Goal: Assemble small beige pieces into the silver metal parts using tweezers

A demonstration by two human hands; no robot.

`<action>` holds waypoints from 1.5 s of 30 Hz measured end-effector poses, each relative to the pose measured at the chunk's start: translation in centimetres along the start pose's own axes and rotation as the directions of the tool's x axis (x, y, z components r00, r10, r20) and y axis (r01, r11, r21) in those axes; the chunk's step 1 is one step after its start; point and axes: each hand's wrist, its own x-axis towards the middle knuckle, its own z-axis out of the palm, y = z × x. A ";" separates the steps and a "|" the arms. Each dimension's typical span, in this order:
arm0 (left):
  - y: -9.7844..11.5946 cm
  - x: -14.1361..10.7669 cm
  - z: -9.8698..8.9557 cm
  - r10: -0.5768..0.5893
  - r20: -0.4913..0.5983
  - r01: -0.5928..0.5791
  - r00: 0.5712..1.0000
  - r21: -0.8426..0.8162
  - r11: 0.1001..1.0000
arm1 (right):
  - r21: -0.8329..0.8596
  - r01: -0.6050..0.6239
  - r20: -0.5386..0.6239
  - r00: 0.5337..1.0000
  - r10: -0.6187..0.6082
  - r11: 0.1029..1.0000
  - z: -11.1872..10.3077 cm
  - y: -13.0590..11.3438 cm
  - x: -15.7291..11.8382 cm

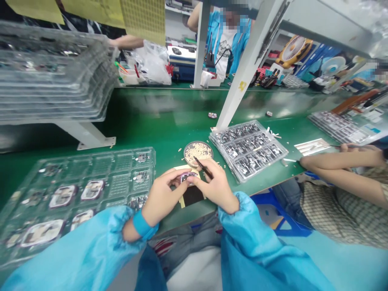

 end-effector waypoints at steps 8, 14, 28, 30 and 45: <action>0.2 0.0 0.0 0.024 -0.003 -0.024 1.000 0.039 0.999 | -0.061 0.165 0.132 0.979 -0.156 0.984 -3.1 0.3 -0.2; 0.4 -0.2 -0.1 0.120 0.003 -0.120 0.993 0.142 0.983 | 0.003 0.241 0.139 0.961 -0.239 0.971 -2.4 -0.5 0.5; 0.2 -0.1 -0.2 0.097 0.033 -0.101 0.995 0.194 0.976 | -0.112 0.197 0.266 0.950 -0.161 0.974 -1.8 -0.2 0.5; 0.1 -0.1 -0.1 0.083 0.065 -0.094 0.994 0.197 0.976 | -0.075 0.173 0.302 0.942 -0.143 0.982 -2.0 -0.3 0.5; 0.2 -0.2 -0.2 0.014 0.091 -0.037 0.996 0.258 0.966 | -0.375 0.043 0.052 0.998 -0.025 0.926 -5.1 1.9 4.0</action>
